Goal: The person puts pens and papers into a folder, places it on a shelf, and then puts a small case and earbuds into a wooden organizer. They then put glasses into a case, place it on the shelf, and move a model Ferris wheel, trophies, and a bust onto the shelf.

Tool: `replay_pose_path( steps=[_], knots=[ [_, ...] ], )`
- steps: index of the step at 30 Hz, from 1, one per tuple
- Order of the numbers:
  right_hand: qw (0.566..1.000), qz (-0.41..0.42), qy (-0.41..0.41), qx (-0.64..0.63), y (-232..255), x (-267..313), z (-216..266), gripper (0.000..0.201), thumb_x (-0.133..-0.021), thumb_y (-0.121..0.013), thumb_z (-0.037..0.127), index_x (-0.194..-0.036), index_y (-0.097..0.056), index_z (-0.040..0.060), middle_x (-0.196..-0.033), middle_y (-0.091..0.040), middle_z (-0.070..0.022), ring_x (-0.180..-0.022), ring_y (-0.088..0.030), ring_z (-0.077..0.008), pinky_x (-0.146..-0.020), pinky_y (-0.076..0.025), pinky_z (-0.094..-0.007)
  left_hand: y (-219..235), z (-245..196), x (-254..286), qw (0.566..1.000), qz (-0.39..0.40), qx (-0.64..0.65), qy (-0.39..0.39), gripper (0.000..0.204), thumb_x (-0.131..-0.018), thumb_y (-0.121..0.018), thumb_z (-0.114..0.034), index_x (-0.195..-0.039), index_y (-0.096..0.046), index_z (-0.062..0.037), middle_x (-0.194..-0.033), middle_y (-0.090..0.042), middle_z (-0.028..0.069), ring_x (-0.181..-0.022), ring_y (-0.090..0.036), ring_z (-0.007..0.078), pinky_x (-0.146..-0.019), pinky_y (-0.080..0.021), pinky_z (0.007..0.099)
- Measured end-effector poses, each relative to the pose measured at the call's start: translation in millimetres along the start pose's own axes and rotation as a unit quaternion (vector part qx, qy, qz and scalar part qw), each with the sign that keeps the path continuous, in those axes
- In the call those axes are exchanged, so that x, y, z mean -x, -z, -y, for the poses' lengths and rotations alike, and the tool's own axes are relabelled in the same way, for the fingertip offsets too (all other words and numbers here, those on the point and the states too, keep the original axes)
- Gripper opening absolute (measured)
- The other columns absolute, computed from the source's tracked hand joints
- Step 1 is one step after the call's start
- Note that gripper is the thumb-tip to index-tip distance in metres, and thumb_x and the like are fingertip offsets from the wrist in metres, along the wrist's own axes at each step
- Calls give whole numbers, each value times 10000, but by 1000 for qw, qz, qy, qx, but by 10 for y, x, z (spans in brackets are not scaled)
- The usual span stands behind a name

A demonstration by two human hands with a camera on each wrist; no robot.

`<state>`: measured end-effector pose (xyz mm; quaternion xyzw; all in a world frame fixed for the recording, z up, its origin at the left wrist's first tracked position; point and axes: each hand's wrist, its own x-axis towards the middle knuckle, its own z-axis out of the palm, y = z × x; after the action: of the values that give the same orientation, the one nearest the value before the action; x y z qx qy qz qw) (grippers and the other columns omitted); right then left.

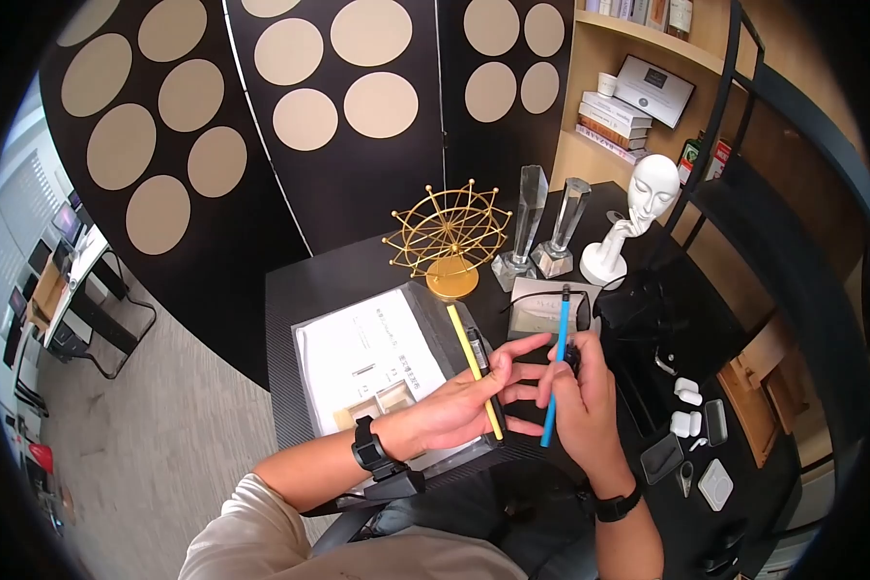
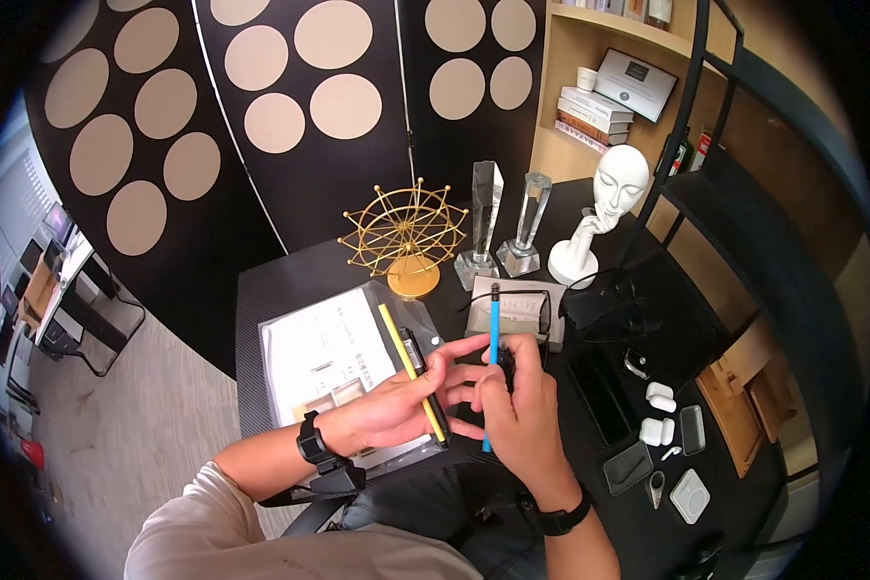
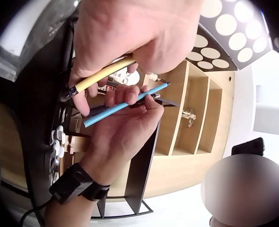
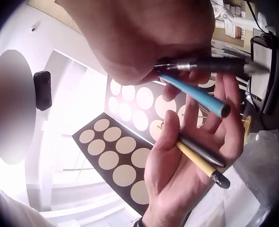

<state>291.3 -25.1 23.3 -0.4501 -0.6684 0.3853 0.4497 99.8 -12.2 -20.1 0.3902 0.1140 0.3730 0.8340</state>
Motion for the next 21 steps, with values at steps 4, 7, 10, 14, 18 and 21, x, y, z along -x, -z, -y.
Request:
replay_pose_path(
  steps=[4, 7, 10, 14, 18, 21],
  knots=[
    [981, 23, -102, -161, -122, 25, 42, 249, -945, -485, 24, -1188, -518, -19, -862, -698, -96, -887, -756, -191, -708, -650, -362, 70, 86, -13, 1000, -16, 14, -5, 748, -1068, -392, -562, -1666, -185, -163, -1539, -459, 114, -1378, -499, 229, -1130, -474, 525],
    [991, 51, 97, 70, -222, 21, -40, 187, -924, -703, 77, -1074, -623, -3, -865, -711, -79, -756, -699, -145, -621, -552, -308, 14, 63, -16, 999, -43, 5, -15, 791, -1052, -348, -615, -1665, -183, -144, -1562, -452, 140, -1411, -475, 268, -1172, -430, 482],
    [996, 51, 72, 13, -293, 42, -144, 140, -911, -768, 93, -967, -670, 10, -828, -701, -40, -659, -627, -95, -598, -472, -258, 68, 42, -14, 998, -25, -52, 5, 881, -1015, -272, -706, -1669, -173, -124, -1487, -530, 133, -1365, -511, 238, -1153, -421, 419],
    [991, 58, -12, -123, -238, 36, -168, 135, -985, -685, 79, -1092, -627, 20, -828, -701, -29, -648, -621, -67, -579, -463, -225, 100, 102, -9, 997, -31, -66, -5, 968, -964, -281, -781, -1663, -193, -116, -1363, -587, 68, -1152, -573, 144, -1083, -443, 345],
    [950, -26, -105, -292, -99, 6, -122, 190, -973, -549, 29, -1160, -577, 9, -751, -583, -4, -558, -517, -40, -499, -351, -195, 52, -5, -54, 995, -50, -37, -72, 921, -994, -167, -750, -1609, -284, -76, -1458, -553, 148, -1314, -562, 234, -1087, -492, 446],
    [945, -18, -109, -307, 112, -20, -212, 241, -822, -573, 33, -1059, -577, -10, -700, -524, -11, -502, -453, -70, -468, -345, -240, 40, -60, -58, 988, -112, -70, -79, 961, -960, -223, -806, -1538, -385, -56, -1400, -594, 186, -1295, -587, 277, -1078, -489, 461]
  ],
)
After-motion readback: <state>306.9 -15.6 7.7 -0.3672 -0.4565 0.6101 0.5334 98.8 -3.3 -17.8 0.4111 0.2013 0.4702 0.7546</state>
